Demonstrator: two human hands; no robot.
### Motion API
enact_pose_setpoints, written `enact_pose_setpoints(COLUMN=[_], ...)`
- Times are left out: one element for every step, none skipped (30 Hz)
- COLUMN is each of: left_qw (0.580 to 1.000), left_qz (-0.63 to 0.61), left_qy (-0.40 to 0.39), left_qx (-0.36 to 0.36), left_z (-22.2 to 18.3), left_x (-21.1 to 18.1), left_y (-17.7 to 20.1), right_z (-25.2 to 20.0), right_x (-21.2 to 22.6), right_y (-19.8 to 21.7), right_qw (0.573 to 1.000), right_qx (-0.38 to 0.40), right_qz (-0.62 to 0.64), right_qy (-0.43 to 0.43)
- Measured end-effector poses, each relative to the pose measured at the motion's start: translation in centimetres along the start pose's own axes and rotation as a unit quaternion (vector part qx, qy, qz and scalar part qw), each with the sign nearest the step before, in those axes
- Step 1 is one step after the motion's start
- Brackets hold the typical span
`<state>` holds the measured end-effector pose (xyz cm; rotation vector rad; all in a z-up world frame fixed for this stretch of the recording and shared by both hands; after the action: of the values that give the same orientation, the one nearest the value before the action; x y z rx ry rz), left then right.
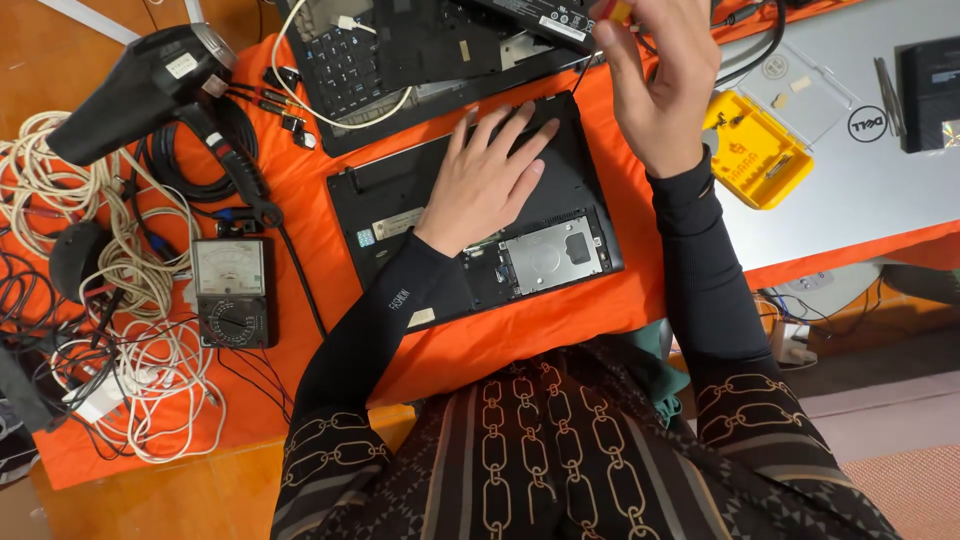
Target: The recorder uses a screwdriver to remove and replace screws from the bottom casing of a laptop on a workbench.
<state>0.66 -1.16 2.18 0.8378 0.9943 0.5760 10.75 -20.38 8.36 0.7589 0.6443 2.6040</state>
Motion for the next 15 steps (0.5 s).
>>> enact_pose_setpoints(left_qw=[1.0, 1.0, 1.0, 1.0, 1.0, 1.0, 1.0, 1.0, 1.0, 1.0, 1.0, 1.0, 1.0, 1.0, 1.0], left_qz=[-0.001, 0.004, 0.009, 0.008, 0.006, 0.004, 0.003, 0.001, 0.0, 0.001, 0.003, 0.005, 0.005, 0.017, 0.029], left_qy=[0.0, -0.001, -0.001, -0.001, -0.001, -0.002, -0.002, -0.001, 0.0, 0.001, 0.007, 0.013, 0.013, 0.001, -0.011], left_qx=[0.001, 0.0, -0.001, 0.0, -0.002, -0.005, -0.005, -0.004, -0.005, -0.005, 0.003, 0.011, 0.011, 0.004, -0.003], left_z=[0.1, 0.1, 0.2, 0.2, 0.2, 0.3, 0.3, 0.3, 0.3, 0.5, 0.7, 0.9, 1.0, 1.1, 1.2], left_x=[0.0, 0.0, 0.0, -0.1, -0.2, -0.3, -0.3, -0.2, -0.2, -0.5, -0.7, -1.0, -0.9, -0.9, -0.8], left_y=[-0.1, -0.2, -0.3, -0.2, -0.1, 0.0, -0.2, -0.2, -0.3, -0.1, 0.1, 0.2, 0.0, -0.2, -0.4], right_z=[0.0, 0.0, -0.1, -0.5, -0.9, -1.3, -1.2, -1.1, -0.9, -0.6, -0.3, 0.0, -0.1, -0.2, -0.4], right_x=[-0.2, -0.3, -0.5, -0.8, -1.1, -1.5, -1.4, -1.3, -1.1, -0.8, -0.4, -0.1, -0.2, -0.4, -0.6], right_y=[-0.1, -0.2, -0.3, -0.4, -0.5, -0.6, -0.5, -0.4, -0.4, -0.3, -0.2, -0.2, -0.3, -0.4, -0.5], right_qw=[1.0, 1.0, 0.999, 0.999, 1.0, 1.0, 1.0, 1.0, 1.0, 1.0, 1.0, 0.999, 0.999, 0.999, 0.999], right_qx=[0.0, -0.014, -0.028, -0.027, -0.024, -0.021, -0.021, -0.015, -0.009, -0.01, -0.016, -0.024, -0.024, -0.027, -0.029], right_qz=[0.0, -0.014, -0.028, -0.028, -0.017, -0.005, -0.005, -0.011, -0.015, -0.014, -0.014, -0.014, -0.013, -0.017, -0.021], right_qy=[-0.001, 0.009, 0.019, 0.018, 0.008, -0.002, -0.003, -0.005, -0.007, -0.007, 0.013, 0.032, 0.032, 0.022, 0.012])
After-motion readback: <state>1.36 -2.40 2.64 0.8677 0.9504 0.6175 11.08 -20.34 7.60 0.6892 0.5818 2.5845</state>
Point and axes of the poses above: each hand's wrist, its own z-axis towards the middle knuckle, its own y-axis out of the back of the hand, x = y × z, the point moved 1 cm from there along z, towards the middle knuckle, and after that the axes turned 13 degrees about -z, right-handed, at the moved point
